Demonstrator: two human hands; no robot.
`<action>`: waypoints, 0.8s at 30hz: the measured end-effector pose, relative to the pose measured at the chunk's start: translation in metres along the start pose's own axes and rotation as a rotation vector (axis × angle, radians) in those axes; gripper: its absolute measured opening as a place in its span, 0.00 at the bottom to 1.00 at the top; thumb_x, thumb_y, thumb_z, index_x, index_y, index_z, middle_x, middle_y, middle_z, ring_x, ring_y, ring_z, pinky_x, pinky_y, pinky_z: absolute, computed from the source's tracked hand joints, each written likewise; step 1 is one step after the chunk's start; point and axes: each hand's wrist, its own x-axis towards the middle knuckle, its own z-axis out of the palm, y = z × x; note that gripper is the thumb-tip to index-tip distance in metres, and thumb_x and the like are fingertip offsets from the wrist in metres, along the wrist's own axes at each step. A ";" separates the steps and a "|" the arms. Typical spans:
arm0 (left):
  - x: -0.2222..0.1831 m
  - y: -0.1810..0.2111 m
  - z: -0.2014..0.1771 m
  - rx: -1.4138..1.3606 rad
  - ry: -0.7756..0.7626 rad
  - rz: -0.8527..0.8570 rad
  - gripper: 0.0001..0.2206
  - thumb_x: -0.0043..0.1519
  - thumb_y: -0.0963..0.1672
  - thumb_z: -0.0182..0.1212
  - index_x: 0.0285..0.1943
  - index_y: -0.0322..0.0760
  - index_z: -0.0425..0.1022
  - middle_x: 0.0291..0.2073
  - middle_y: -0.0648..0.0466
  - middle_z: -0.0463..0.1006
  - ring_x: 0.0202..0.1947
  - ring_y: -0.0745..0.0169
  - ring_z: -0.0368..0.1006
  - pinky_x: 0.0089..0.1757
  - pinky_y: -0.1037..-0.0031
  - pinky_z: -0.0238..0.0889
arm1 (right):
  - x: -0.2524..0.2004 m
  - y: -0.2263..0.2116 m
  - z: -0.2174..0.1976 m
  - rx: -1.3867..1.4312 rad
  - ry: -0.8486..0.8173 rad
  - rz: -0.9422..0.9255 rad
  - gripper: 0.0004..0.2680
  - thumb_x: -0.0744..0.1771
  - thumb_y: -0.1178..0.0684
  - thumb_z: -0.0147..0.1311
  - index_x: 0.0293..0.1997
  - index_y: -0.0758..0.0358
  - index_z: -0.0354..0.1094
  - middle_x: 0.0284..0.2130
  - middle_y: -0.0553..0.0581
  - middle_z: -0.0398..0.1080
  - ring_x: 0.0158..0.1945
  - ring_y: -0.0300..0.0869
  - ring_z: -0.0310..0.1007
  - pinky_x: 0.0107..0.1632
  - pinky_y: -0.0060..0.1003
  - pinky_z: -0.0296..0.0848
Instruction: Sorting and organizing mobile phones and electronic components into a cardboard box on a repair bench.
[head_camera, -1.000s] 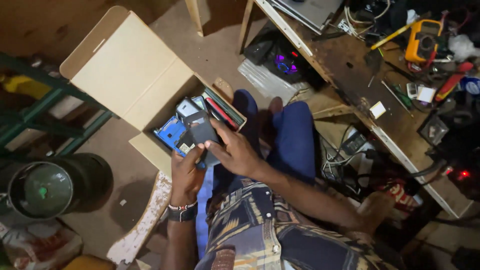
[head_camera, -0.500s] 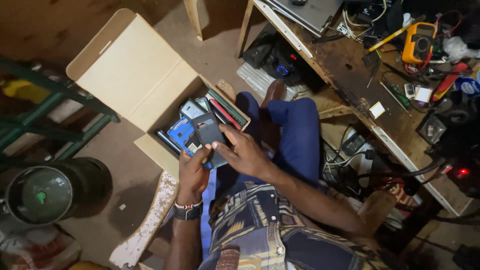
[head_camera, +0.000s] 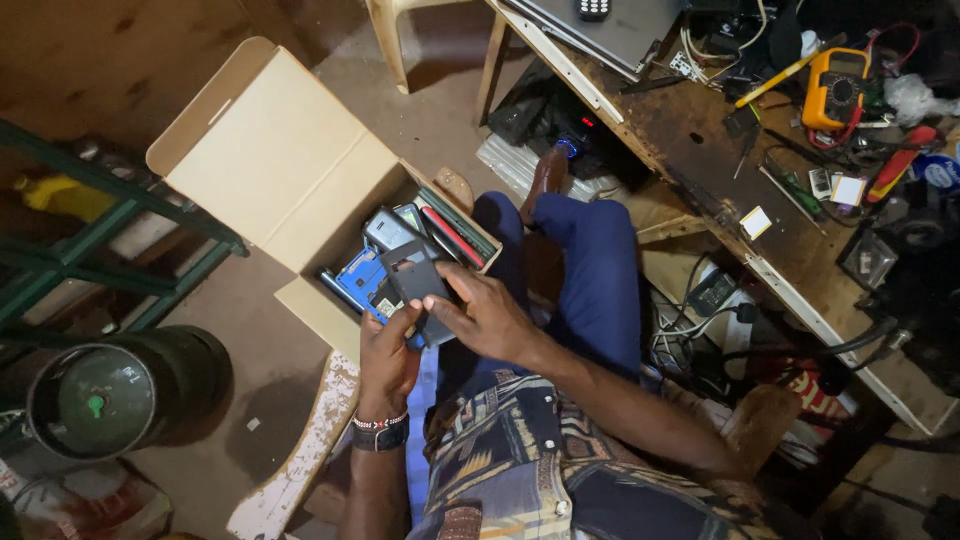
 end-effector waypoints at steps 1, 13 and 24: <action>0.000 -0.001 0.000 0.001 -0.002 0.001 0.12 0.47 0.34 0.55 0.40 0.30 0.70 0.27 0.51 0.73 0.28 0.67 0.69 0.31 0.76 0.63 | 0.001 0.000 0.000 0.000 0.002 -0.001 0.13 0.61 0.55 0.52 0.46 0.73 0.60 0.34 0.74 0.66 0.40 0.65 0.66 0.38 0.48 0.68; 0.003 -0.005 -0.003 0.024 0.042 -0.017 0.12 0.48 0.35 0.55 0.40 0.32 0.70 0.27 0.53 0.74 0.27 0.69 0.69 0.32 0.80 0.62 | 0.000 0.001 -0.001 0.009 -0.003 -0.014 0.13 0.62 0.55 0.51 0.46 0.75 0.59 0.33 0.76 0.66 0.39 0.66 0.66 0.36 0.49 0.69; 0.006 -0.015 -0.012 0.016 0.042 -0.036 0.12 0.47 0.34 0.55 0.40 0.32 0.70 0.28 0.51 0.74 0.28 0.66 0.70 0.33 0.77 0.63 | -0.002 0.000 0.001 0.054 0.028 -0.017 0.13 0.61 0.56 0.52 0.46 0.74 0.59 0.31 0.75 0.66 0.35 0.65 0.68 0.28 0.45 0.70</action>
